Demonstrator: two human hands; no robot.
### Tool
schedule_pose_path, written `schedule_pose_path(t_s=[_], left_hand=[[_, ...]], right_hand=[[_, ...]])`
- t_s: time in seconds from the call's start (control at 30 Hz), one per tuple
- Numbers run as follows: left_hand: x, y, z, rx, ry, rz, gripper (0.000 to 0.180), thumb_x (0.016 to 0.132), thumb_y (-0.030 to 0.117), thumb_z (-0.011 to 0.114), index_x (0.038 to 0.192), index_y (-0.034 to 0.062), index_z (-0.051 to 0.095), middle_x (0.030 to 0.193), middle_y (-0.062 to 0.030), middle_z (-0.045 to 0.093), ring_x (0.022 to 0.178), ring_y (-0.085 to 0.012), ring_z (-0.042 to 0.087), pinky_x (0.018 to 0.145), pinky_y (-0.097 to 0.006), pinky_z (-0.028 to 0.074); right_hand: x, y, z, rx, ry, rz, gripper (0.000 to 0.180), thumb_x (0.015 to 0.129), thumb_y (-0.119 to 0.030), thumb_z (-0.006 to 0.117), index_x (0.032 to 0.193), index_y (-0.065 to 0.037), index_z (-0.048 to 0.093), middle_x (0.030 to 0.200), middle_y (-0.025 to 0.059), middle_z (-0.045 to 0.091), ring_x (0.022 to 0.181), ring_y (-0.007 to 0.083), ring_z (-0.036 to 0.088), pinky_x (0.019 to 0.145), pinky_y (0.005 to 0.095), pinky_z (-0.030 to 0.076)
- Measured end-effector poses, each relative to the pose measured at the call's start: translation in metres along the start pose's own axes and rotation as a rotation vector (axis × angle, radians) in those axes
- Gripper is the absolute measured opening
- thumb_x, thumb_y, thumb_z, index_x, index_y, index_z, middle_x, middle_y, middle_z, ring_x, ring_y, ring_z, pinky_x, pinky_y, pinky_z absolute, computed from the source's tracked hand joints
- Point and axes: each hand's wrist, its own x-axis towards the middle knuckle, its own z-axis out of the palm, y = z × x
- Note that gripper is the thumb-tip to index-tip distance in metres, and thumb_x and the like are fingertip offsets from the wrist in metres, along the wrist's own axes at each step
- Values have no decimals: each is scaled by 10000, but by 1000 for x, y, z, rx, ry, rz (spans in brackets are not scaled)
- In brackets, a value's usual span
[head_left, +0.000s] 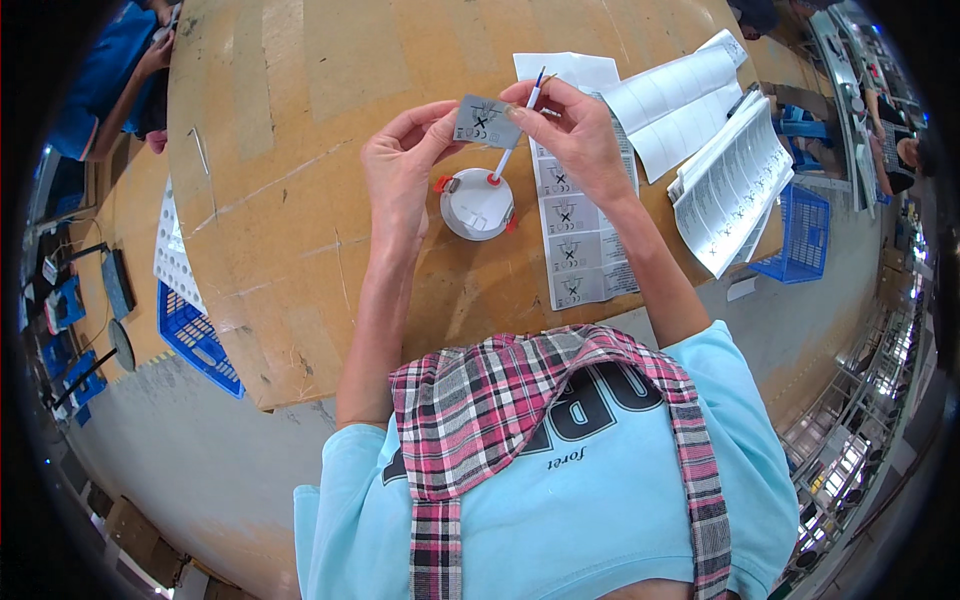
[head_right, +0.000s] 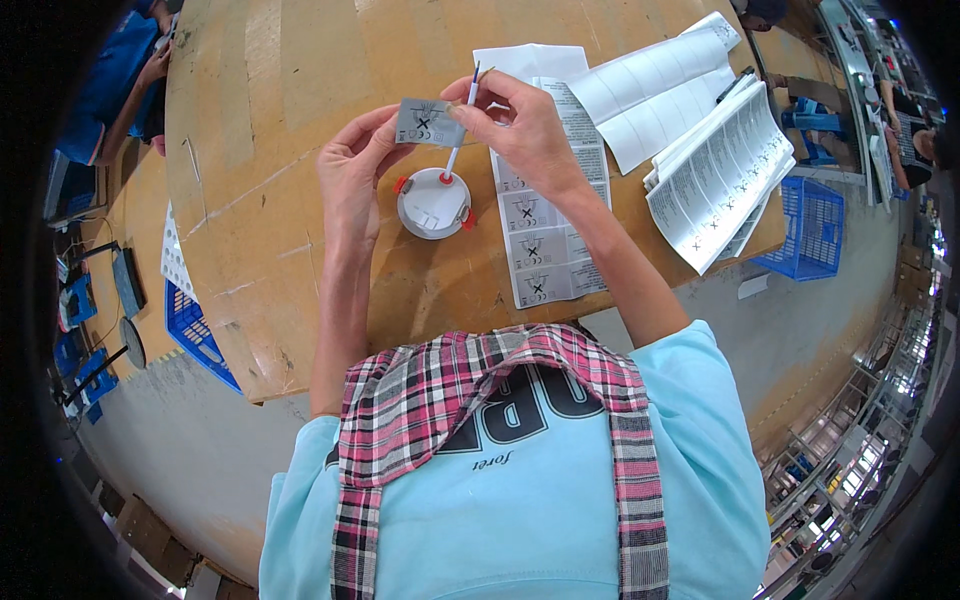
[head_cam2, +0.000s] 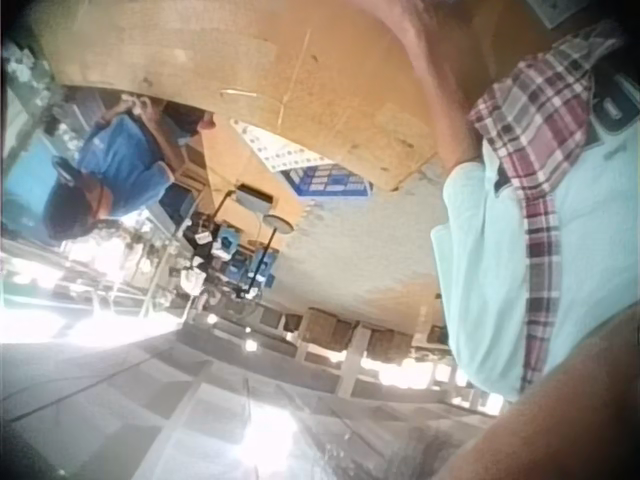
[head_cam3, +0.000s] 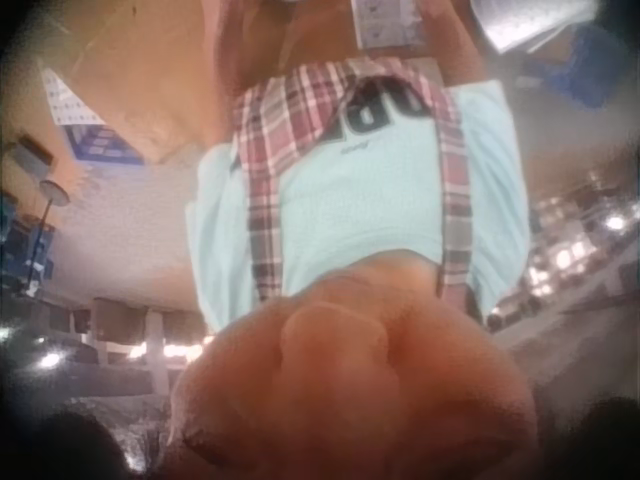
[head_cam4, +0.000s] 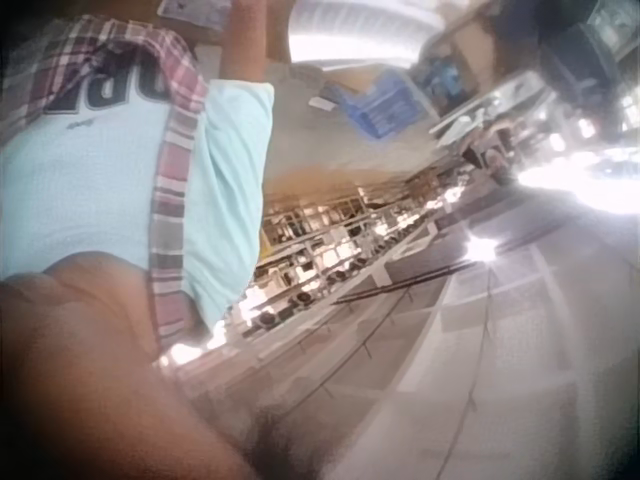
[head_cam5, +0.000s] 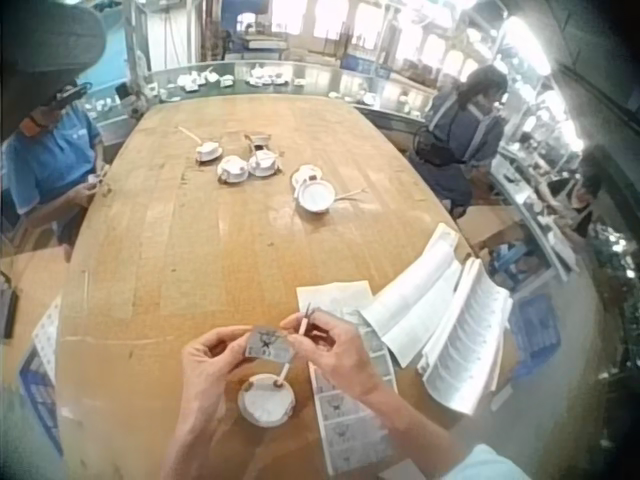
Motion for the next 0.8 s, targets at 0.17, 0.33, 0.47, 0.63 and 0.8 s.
schedule_pose_path(t_s=[0.17, 0.33, 0.47, 0.63, 0.8], left_hand=[[5, -2, -7, 30, -38, -6, 244, 883, 122, 631, 1058, -48, 639, 954, -119, 681, 852, -150, 661, 796, -281, 552], [13, 1, -26, -59, -78, -18, 282, 931, 150, 559, 1110, -64, 603, 965, -147, 679, 867, -184, 668, 820, -301, 550], [11, 7, -24, -10, -4, 31, 431, 984, 290, 449, 1164, -88, 552, 985, -170, 673, 924, -231, 659, 906, -335, 502], [4, 0, -9, 181, -163, 22, 495, 985, 380, 418, 1111, -59, 608, 999, -161, 676, 939, -218, 659, 854, -310, 481], [2, -2, -7, 168, -195, 3, 450, 973, 344, 439, 1090, -49, 625, 981, -151, 684, 911, -220, 667, 851, -310, 471]], right_hand=[[1, -1, 2, 1, -33, -16, 147, 879, -103, 619, 980, 1, 642, 863, 46, 646, 799, 94, 596, 745, 251, 506], [1, 2, -4, -22, -20, -7, 158, 881, -115, 615, 986, 1, 639, 872, 54, 652, 813, 105, 605, 749, 252, 501], [2, 3, -7, -44, -18, -6, 166, 885, -125, 613, 991, 0, 637, 871, 57, 655, 807, 113, 608, 751, 248, 498], [3, 3, -5, -24, -20, -38, 169, 891, -133, 611, 998, -4, 636, 872, 61, 657, 812, 119, 609, 753, 249, 493], [0, 6, -8, -23, -19, -31, 190, 902, -162, 601, 1006, -7, 638, 880, 68, 660, 828, 126, 609, 778, 263, 487]])
